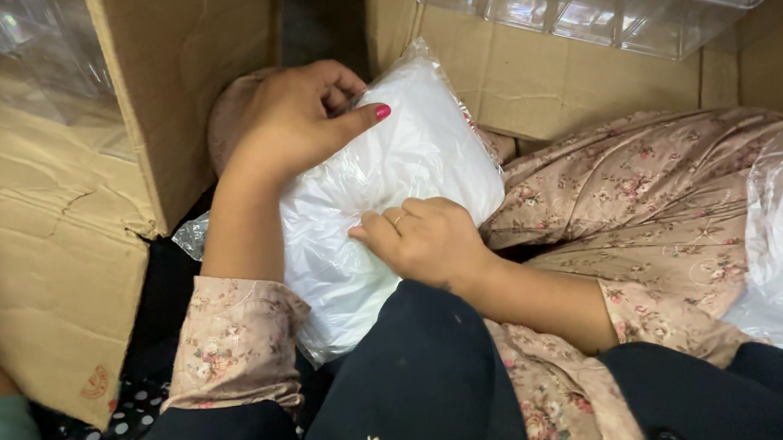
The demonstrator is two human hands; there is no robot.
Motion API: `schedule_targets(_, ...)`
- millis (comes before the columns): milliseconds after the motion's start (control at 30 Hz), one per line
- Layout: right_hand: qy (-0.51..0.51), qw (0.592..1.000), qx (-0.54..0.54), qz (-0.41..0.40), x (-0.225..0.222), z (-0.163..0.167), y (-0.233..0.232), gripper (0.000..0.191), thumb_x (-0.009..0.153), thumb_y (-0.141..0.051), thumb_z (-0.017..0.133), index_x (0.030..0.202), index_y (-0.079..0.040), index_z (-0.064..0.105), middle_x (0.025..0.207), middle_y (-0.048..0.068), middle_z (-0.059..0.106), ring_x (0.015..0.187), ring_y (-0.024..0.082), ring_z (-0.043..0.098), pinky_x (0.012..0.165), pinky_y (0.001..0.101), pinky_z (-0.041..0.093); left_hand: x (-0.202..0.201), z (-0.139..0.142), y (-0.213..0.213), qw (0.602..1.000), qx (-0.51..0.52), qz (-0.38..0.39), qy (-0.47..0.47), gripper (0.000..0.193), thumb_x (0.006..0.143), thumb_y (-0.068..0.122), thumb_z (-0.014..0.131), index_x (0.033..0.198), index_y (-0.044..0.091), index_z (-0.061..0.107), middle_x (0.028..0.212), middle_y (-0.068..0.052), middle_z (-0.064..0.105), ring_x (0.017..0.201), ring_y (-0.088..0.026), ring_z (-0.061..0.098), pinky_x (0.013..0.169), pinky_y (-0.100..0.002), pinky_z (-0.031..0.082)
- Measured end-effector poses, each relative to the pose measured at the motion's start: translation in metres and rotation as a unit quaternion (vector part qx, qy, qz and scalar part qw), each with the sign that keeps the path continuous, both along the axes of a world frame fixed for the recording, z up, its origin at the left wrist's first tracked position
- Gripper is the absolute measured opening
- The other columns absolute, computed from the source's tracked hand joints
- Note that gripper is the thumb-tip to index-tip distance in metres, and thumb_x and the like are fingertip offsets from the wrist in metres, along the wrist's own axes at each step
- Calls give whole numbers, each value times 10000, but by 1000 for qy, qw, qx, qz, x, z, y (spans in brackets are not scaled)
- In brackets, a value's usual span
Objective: The person sits on the floor inside a large cardboard box and packs clear plastic containers into white plastic bags one at a time, opening each bag, inserting a container, and setting filled bags aside.
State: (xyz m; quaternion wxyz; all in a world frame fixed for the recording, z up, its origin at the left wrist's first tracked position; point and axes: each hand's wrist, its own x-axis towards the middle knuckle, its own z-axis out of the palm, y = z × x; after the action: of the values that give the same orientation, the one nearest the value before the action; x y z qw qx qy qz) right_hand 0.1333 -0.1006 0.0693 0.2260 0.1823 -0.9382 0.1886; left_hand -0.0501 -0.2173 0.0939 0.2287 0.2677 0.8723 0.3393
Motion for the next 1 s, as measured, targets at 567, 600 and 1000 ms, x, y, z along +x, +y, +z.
schedule_targets(567,-223,968,-115,-14,-10,-1,-2,211,970,-296,689,1015,-89,693,637,108,658,597,308,665,539,429,509,8,-10,4,997,-20,31,64,272,857,426,803,953,174,766,704,29,718,594,-137,649,529,-328,456)
schedule_targets(600,-266,952,-150,9,-8,1,4,223,970,-307,678,1017,-89,686,651,116,669,614,321,673,551,435,508,10,-10,5,996,-26,35,81,271,857,439,797,943,183,767,703,36,719,603,-140,654,531,-338,454)
schedule_targets(1000,-270,549,-777,151,62,49,124,302,1067,-199,645,1235,51,628,750,40,658,501,48,502,402,190,378,21,8,8,981,15,69,182,292,914,419,743,1009,144,760,903,-23,756,825,-230,707,705,-397,514)
